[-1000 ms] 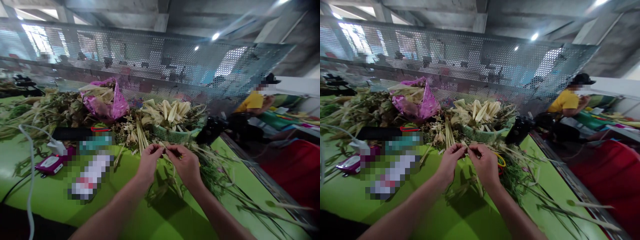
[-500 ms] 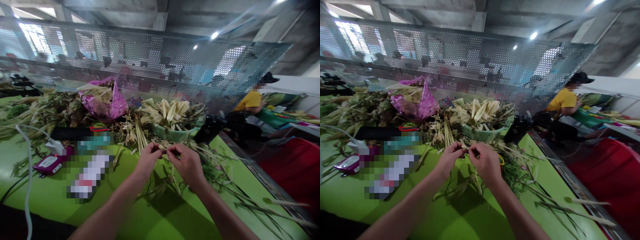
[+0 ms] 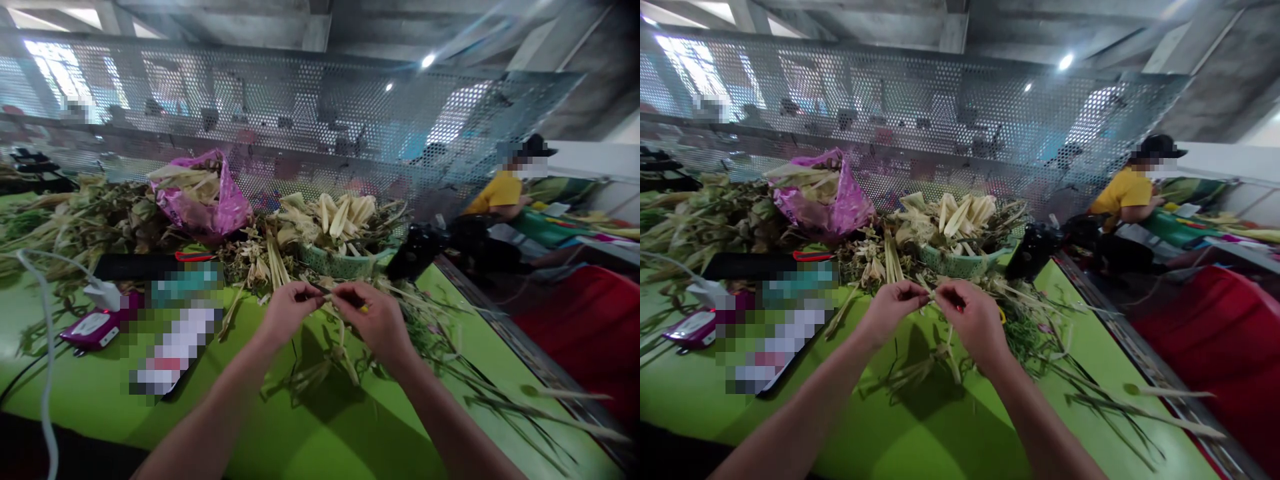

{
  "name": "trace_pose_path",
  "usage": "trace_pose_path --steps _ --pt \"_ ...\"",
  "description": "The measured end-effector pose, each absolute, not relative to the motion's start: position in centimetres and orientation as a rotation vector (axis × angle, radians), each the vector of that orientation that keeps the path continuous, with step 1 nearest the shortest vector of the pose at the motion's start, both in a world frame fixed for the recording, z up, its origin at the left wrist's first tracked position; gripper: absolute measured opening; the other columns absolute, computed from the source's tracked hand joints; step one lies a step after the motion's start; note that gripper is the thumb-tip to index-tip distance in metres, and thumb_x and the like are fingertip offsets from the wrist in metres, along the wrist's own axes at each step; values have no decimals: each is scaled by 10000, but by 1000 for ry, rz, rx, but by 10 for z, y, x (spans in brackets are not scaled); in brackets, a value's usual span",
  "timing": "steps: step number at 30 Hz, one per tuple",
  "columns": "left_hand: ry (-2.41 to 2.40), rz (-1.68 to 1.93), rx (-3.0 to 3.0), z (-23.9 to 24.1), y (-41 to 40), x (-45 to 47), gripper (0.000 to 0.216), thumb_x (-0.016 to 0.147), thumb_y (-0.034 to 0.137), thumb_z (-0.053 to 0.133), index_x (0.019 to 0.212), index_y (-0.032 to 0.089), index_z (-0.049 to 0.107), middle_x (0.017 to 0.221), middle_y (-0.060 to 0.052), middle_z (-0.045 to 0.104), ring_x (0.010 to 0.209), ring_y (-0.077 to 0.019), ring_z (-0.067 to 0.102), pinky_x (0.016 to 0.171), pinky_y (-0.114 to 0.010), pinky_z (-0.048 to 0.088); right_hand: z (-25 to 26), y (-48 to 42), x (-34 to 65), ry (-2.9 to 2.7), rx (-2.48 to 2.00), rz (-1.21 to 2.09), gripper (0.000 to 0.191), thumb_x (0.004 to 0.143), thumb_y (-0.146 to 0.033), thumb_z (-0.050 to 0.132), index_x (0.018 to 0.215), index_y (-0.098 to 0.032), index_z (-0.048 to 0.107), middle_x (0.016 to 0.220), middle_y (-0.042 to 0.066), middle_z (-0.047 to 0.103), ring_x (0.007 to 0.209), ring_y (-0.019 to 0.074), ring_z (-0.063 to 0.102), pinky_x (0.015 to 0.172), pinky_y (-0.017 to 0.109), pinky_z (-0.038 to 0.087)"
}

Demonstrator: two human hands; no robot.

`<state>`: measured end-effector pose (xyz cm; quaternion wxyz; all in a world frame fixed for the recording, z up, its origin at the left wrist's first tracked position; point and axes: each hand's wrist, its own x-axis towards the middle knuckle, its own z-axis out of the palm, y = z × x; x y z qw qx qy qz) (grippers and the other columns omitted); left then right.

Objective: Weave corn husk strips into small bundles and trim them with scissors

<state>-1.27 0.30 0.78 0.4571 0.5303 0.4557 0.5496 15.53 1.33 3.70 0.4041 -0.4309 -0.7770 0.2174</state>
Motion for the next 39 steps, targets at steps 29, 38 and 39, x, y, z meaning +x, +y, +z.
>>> trace_pose_path --steps 29,38,39 --pt "1448 624 1937 12 -9 -13 242 757 372 554 810 179 689 781 -60 694 686 -183 586 645 -289 428 32 26 173 -1439 -1086 808 115 757 -283 641 787 -182 595 631 -34 566 528 94 544 529 218 436" --pt "1235 644 2011 -8 -16 0 188 665 370 654 766 222 711 724 -53 673 585 -162 538 542 -258 354 43 25 187 -1499 -1056 888 141 766 -309 635 788 -194 556 689 -7 623 510 100 587 512 230 462" --pt "1225 718 1986 -10 -17 3 152 653 342 667 739 224 711 716 -57 669 590 -168 537 548 -262 354 44 24 186 -1511 -1049 908 141 767 -306 632 787 -194 550 700 -4 630 516 104 597 520 235 470"
